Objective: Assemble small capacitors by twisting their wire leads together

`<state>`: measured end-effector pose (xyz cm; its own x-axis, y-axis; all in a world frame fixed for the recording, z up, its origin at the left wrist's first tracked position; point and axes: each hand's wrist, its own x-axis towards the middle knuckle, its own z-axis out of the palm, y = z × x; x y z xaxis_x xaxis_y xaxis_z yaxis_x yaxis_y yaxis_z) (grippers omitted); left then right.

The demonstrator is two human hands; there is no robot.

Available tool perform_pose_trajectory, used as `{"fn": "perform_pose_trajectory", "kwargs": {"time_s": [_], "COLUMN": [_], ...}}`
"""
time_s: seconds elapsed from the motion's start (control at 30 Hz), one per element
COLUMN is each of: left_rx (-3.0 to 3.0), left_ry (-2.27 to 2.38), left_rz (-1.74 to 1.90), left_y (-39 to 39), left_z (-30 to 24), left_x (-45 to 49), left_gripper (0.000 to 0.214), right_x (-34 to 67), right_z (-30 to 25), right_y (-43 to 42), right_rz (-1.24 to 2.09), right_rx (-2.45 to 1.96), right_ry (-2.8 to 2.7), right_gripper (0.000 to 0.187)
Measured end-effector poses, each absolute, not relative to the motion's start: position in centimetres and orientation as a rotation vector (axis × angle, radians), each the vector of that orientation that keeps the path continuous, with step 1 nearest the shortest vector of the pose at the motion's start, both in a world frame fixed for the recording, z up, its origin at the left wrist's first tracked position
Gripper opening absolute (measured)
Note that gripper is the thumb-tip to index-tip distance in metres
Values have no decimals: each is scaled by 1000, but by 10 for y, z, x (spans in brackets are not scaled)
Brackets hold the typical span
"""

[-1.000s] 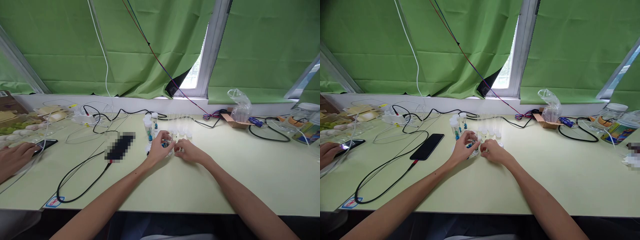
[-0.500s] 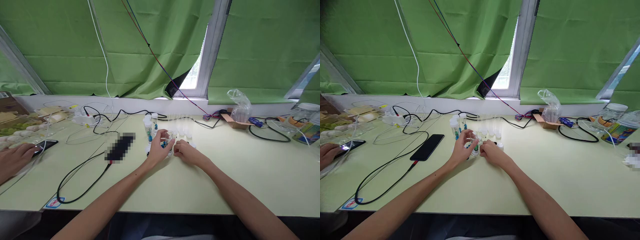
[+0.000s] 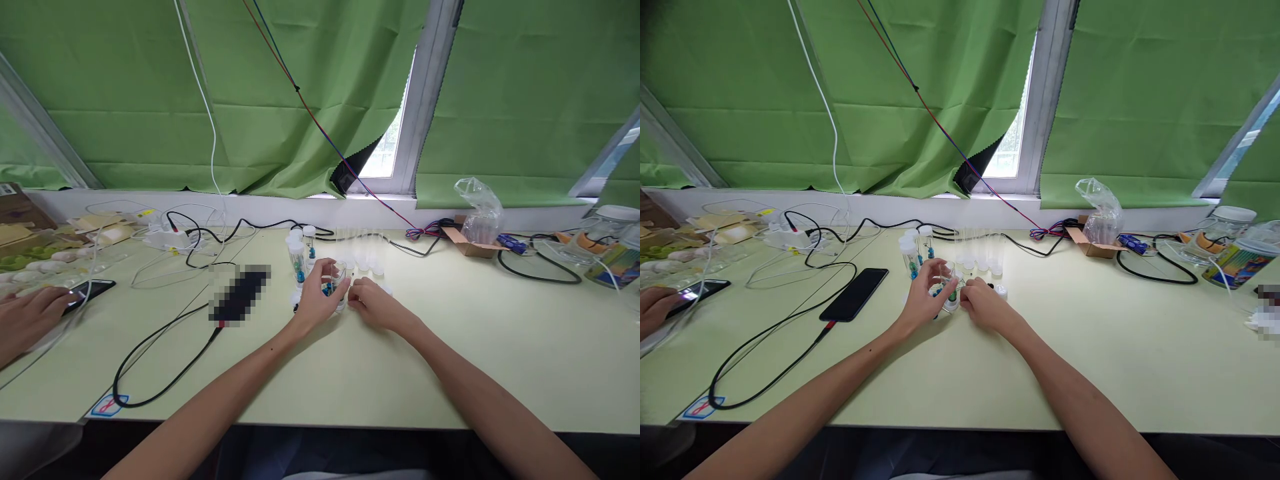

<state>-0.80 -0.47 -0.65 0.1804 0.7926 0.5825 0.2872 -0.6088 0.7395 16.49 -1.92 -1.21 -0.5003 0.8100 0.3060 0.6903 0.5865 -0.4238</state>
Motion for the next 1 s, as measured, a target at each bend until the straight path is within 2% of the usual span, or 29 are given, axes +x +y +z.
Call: {"fn": "perform_pose_trajectory", "kwargs": {"time_s": [0.33, 0.57, 0.8, 1.0], "left_rx": [1991, 2057, 2367, 2543], "left_ry": [1030, 981, 960, 959], "left_rz": [1324, 1379, 1645, 1593], "left_y": [-2, -5, -8, -4], "left_z": [-10, -8, -2, -6], "left_x": [-8, -8, -10, -13], "left_gripper": [30, 25, 30, 29], "right_x": [166, 165, 167, 170], "right_z": [-10, -3, 9, 12], "right_y": [-18, -14, -15, -13], "right_rz": [441, 677, 969, 1164], "right_rx": [-1251, -1258, -1066, -845], "right_ry": [-2197, -1923, -1476, -1118], "right_gripper": [15, 13, 27, 32]}}
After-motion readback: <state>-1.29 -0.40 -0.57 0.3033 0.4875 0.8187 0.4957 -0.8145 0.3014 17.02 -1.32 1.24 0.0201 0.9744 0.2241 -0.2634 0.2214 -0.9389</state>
